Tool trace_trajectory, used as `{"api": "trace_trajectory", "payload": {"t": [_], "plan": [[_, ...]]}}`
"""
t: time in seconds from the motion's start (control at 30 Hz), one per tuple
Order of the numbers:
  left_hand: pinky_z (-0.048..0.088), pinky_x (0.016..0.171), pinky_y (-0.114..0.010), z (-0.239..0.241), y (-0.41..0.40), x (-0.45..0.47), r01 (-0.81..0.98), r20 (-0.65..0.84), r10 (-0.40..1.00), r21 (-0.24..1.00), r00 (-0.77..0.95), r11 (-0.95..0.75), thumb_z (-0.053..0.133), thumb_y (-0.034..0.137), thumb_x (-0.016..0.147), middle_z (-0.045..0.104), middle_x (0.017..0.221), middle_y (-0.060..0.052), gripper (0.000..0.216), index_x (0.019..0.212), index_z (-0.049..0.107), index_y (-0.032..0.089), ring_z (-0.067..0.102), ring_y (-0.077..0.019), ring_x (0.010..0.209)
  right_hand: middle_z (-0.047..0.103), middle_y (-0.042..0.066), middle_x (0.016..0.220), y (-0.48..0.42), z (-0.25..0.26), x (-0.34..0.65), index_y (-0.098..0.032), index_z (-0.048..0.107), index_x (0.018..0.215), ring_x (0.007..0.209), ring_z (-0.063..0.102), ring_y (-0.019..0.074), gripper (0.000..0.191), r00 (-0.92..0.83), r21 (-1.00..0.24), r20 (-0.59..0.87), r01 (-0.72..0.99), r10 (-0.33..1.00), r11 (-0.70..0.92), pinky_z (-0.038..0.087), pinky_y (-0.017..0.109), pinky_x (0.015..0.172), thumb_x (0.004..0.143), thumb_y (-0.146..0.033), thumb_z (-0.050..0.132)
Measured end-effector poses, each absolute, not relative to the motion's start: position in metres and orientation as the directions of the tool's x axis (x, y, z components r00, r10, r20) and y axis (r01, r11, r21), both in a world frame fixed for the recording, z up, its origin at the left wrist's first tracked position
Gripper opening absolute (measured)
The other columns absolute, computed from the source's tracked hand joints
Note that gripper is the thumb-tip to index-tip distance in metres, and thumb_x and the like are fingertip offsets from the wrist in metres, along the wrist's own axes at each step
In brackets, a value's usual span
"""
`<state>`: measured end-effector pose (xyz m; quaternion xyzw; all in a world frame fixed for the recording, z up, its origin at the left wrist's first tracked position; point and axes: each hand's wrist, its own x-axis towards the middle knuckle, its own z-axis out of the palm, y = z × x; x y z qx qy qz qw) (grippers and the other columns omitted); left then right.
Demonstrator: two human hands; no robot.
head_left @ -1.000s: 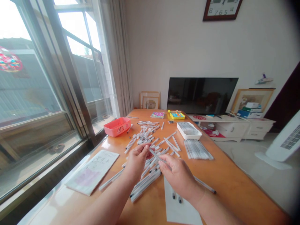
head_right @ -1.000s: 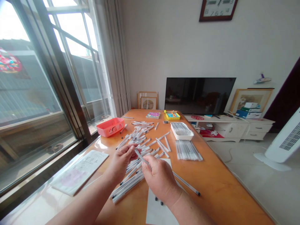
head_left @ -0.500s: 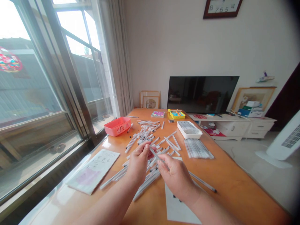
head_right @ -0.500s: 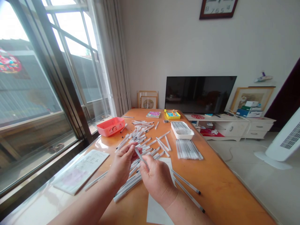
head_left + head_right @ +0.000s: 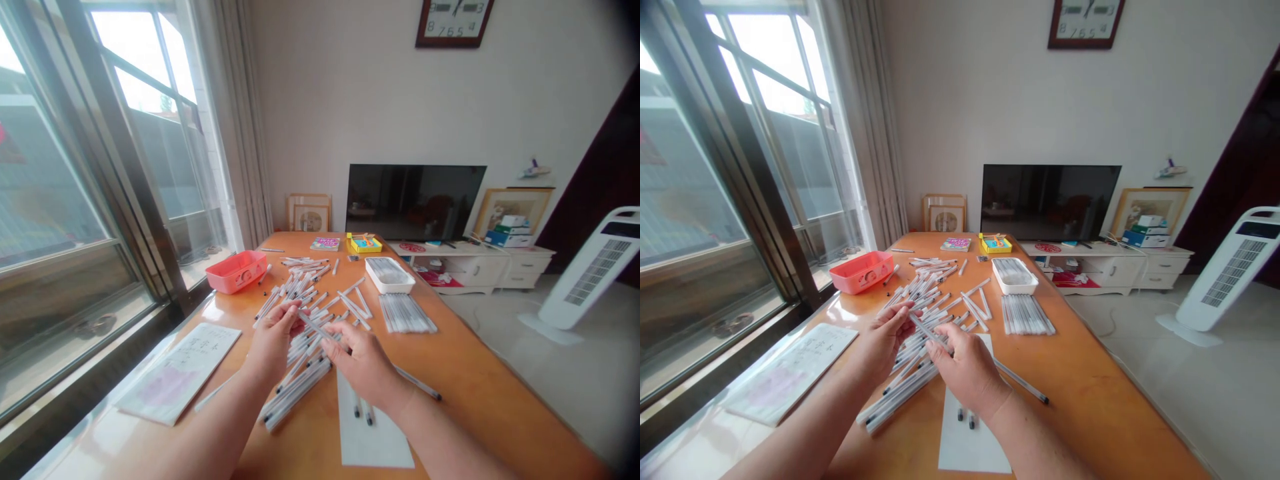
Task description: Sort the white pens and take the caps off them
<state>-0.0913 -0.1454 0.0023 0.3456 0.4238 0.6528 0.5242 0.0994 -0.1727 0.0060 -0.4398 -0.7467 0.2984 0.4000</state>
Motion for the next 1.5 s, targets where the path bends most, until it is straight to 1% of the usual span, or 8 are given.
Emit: {"api": "trace_trajectory", "payload": {"t": [0.23, 0.4, 0.53, 0.73, 0.97, 1.23, 1.4, 1.5], "plan": [[0.05, 0.077, -0.026, 0.002, -0.136, -0.104, -0.458, -0.026, 0.96, 0.882, -0.278, -0.109, 0.085, 0.038, 0.069, 0.076, 0.093, -0.008, 0.044, 0.103, 0.067, 0.016, 0.069, -0.0151, 0.082, 0.062, -0.001, 0.063, -0.16, 0.007, 0.114, -0.019, 0.062, 0.077, 0.059, 0.054, 0.013, 0.029, -0.298, -0.925, 0.168, 0.282, 0.94, 0.255, 0.041, 0.024, 0.058, 0.094, -0.041, 0.053], [0.051, 0.076, -0.027, 0.002, -0.137, -0.105, -0.448, -0.026, 0.965, 0.889, -0.262, -0.098, 0.087, 0.04, 0.065, 0.074, 0.09, -0.006, 0.048, 0.102, 0.068, 0.016, 0.069, -0.0151, 0.079, 0.064, -0.001, 0.065, -0.154, 0.002, 0.118, -0.018, 0.065, 0.082, 0.057, 0.053, 0.0128, 0.028, -0.255, -0.953, 0.158, 0.215, 0.954, 0.215, 0.041, 0.024, 0.057, 0.092, -0.043, 0.055], [0.048, 0.067, -0.022, 0.002, -0.139, -0.107, -0.377, -0.038, 0.973, 0.925, -0.229, -0.053, 0.087, 0.039, 0.066, 0.071, 0.081, -0.004, 0.047, 0.102, 0.071, 0.014, 0.065, -0.0123, 0.072, 0.064, 0.0, 0.066, -0.149, 0.002, 0.119, -0.018, 0.064, 0.084, 0.054, 0.05, 0.0112, 0.033, -0.139, -0.988, 0.145, 0.027, 0.98, 0.15, 0.039, 0.023, 0.053, 0.091, -0.05, 0.059], [0.046, 0.061, -0.017, 0.006, -0.148, -0.098, -0.428, -0.116, 0.993, 0.897, 0.022, 0.114, 0.085, 0.027, 0.073, 0.069, 0.079, -0.004, 0.025, 0.086, 0.068, 0.014, 0.061, -0.0085, 0.067, 0.072, 0.007, 0.086, -0.147, 0.001, 0.111, -0.015, 0.068, 0.096, 0.068, 0.06, 0.0128, 0.041, -0.114, -0.967, 0.056, -0.255, 0.992, 0.026, 0.047, 0.025, 0.061, 0.084, -0.054, 0.069], [0.049, 0.066, -0.021, 0.011, -0.162, -0.077, -0.412, -0.162, 0.969, 0.883, 0.185, 0.227, 0.085, 0.027, 0.073, 0.072, 0.082, -0.008, 0.024, 0.084, 0.067, 0.015, 0.064, -0.0111, 0.068, 0.069, 0.002, 0.082, -0.16, 0.003, 0.095, -0.017, 0.074, 0.105, 0.067, 0.056, 0.0117, 0.038, -0.225, -0.985, 0.133, -0.136, 0.965, 0.104, 0.046, 0.025, 0.063, 0.084, -0.048, 0.069], [0.045, 0.065, -0.024, 0.007, -0.16, -0.085, -0.197, -0.098, 0.984, 0.972, 0.151, 0.127, 0.078, 0.047, 0.078, 0.072, 0.086, -0.009, 0.034, 0.09, 0.067, 0.017, 0.062, -0.0138, 0.069, 0.07, 0.004, 0.084, -0.136, 0.008, 0.138, -0.018, 0.06, 0.085, 0.061, 0.061, 0.0127, 0.036, 0.028, -0.985, 0.149, -0.088, 0.988, 0.151, 0.045, 0.024, 0.053, 0.083, -0.054, 0.064], [0.045, 0.066, -0.025, 0.001, -0.151, -0.095, -0.076, -0.041, 0.998, 0.996, 0.047, 0.045, 0.076, 0.052, 0.078, 0.073, 0.084, -0.008, 0.037, 0.087, 0.068, 0.018, 0.062, -0.0153, 0.07, 0.068, 0.002, 0.071, -0.109, -0.003, 0.187, -0.018, 0.065, 0.09, 0.059, 0.058, 0.0156, 0.036, 0.274, -0.939, 0.257, 0.299, 0.927, 0.172, 0.044, 0.026, 0.056, 0.083, -0.053, 0.062], [0.045, 0.065, -0.027, 0.002, -0.149, -0.097, -0.036, -0.02, 1.0, 0.999, -0.002, 0.02, 0.078, 0.054, 0.075, 0.073, 0.081, -0.008, 0.039, 0.086, 0.069, 0.017, 0.061, -0.0163, 0.068, 0.071, 0.007, 0.08, -0.098, -0.013, 0.206, -0.019, 0.07, 0.097, 0.075, 0.065, 0.0218, 0.033, 0.308, -0.792, 0.318, 0.607, 0.897, 0.072, 0.045, 0.03, 0.065, 0.085, -0.048, 0.061]]}}
